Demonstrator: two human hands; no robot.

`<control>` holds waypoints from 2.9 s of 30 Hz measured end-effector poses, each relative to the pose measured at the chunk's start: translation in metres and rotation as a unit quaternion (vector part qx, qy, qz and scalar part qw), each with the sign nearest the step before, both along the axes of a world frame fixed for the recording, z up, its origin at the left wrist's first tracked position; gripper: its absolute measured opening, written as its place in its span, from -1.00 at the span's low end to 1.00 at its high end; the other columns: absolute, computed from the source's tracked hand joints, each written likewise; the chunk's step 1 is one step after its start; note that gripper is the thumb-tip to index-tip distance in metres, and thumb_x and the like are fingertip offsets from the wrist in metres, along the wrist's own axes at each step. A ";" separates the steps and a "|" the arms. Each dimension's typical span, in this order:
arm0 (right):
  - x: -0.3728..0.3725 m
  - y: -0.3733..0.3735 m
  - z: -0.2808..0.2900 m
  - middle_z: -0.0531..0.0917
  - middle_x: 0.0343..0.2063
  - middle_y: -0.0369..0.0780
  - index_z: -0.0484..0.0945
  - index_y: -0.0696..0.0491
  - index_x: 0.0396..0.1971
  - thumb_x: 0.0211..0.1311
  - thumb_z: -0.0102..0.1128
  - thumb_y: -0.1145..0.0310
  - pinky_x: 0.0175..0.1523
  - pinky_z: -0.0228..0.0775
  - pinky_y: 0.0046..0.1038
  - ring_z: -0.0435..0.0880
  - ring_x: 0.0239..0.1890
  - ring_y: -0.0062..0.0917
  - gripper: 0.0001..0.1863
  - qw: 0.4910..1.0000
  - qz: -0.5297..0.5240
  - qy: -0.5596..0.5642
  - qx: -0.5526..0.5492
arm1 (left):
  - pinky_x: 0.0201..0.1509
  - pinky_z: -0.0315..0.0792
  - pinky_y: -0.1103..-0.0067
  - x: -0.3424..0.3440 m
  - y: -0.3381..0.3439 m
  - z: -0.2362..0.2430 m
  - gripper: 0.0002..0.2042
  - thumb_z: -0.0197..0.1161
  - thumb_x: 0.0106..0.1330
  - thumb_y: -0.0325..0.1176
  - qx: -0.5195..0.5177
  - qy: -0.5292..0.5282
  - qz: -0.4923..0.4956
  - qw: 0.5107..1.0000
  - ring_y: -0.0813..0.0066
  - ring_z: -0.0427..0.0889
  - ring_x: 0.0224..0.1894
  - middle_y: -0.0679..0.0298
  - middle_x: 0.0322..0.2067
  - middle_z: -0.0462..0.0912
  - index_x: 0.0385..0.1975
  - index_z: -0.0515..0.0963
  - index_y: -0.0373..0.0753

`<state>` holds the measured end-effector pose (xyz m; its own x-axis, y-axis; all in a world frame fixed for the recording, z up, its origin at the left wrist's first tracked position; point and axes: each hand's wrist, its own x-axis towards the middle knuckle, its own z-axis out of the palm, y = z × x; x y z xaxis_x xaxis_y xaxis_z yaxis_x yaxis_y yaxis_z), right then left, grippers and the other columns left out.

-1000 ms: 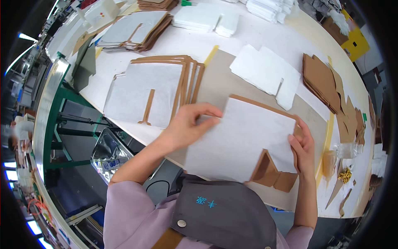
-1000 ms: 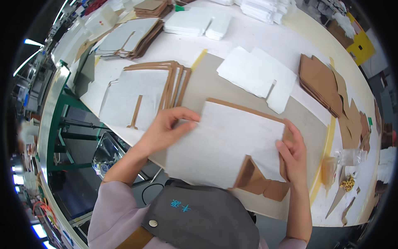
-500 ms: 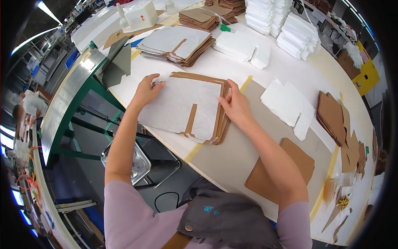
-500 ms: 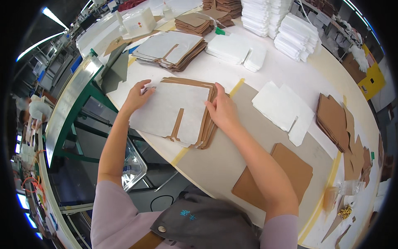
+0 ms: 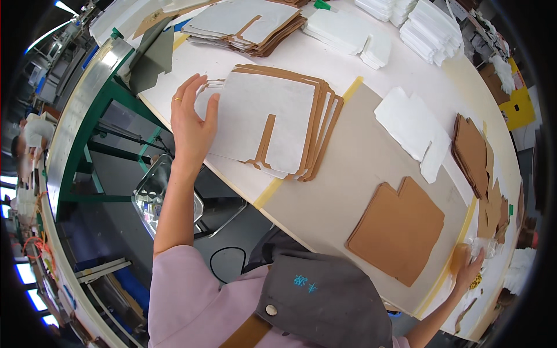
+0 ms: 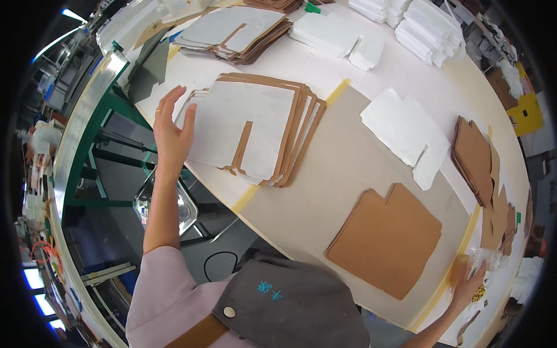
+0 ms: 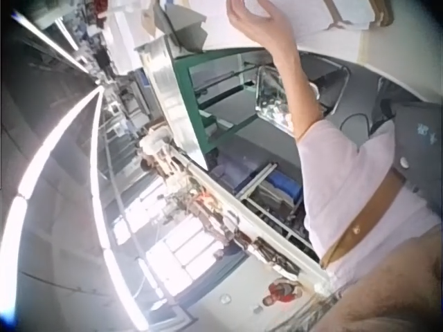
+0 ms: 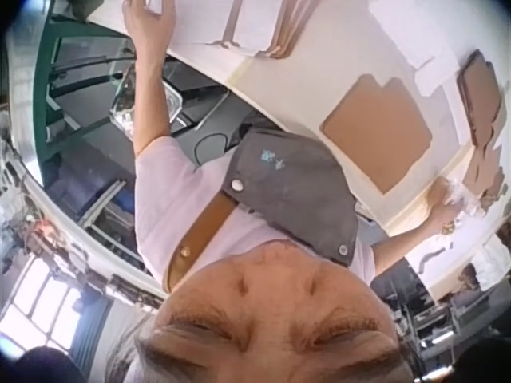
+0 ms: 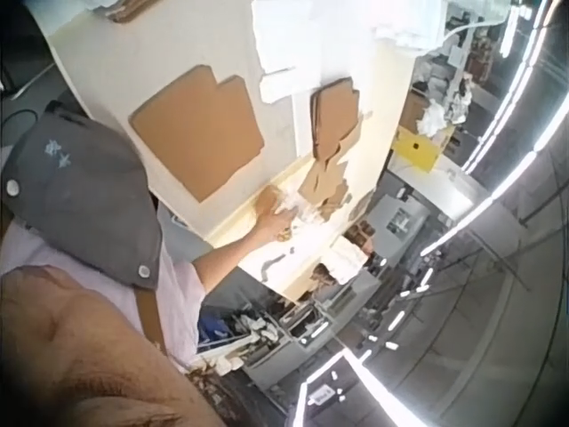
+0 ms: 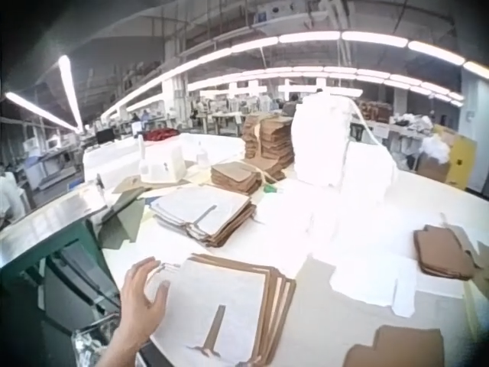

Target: Applying glue to leather pieces and attaching a white lining.

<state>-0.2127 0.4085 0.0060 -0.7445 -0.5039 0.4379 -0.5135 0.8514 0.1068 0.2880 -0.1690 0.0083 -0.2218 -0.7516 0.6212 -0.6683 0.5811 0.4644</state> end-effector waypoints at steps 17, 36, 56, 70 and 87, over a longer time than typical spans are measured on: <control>0.058 -0.022 0.024 0.53 -0.01 -0.15 0.22 0.13 0.26 0.26 0.22 0.15 0.13 0.40 -0.47 0.53 0.03 -0.52 -0.34 0.695 0.022 -0.456 -0.556 | 0.20 0.35 0.34 -0.223 0.183 0.024 -0.66 0.27 0.14 -0.54 0.081 -0.027 -0.506 0.858 0.12 0.45 0.16 0.12 0.01 0.55 -0.04 0.53 -0.28; 0.164 -0.089 -0.015 0.51 0.00 -0.25 0.29 0.07 0.18 0.26 0.23 0.29 0.04 0.54 -0.45 0.56 -0.01 -0.54 -0.47 0.593 -0.112 -0.297 -0.740 | 0.16 0.38 0.34 -0.235 0.164 -0.006 -0.74 0.21 0.16 -0.56 0.197 -0.048 -0.478 0.855 0.10 0.50 0.10 0.11 -0.07 0.59 -0.12 0.57 -0.29; 0.174 -0.114 -0.017 0.51 -0.03 -0.20 0.32 0.15 0.13 0.15 0.29 0.45 0.10 0.43 -0.33 0.53 0.00 -0.48 -0.46 0.631 -0.081 -0.330 -0.697 | 0.17 0.37 0.36 -0.232 0.161 -0.008 -0.74 0.21 0.16 -0.59 0.192 -0.047 -0.479 0.855 0.14 0.53 0.08 0.13 -0.08 0.60 -0.13 0.58 -0.28; 0.176 -0.194 -0.020 0.51 -0.05 -0.23 0.33 0.13 0.09 -0.02 0.42 0.52 0.14 0.33 -0.43 0.51 -0.01 -0.51 -0.36 0.652 0.048 -0.430 -0.623 | 0.11 0.41 0.37 -0.231 0.151 -0.009 -0.75 0.25 0.14 -0.57 0.169 -0.017 -0.489 0.856 0.14 0.53 0.04 0.16 -0.13 0.61 -0.16 0.59 -0.27; 0.175 -0.162 -0.020 0.58 -0.13 -0.23 0.41 0.19 0.03 -0.04 0.46 0.26 0.02 0.40 -0.45 0.56 -0.11 -0.51 -0.36 0.696 0.072 -0.470 -0.538 | 0.06 0.43 0.38 -0.233 0.143 -0.014 -0.77 0.24 0.15 -0.55 0.136 -0.015 -0.469 0.872 0.12 0.54 0.01 0.11 -0.15 0.61 -0.17 0.58 -0.27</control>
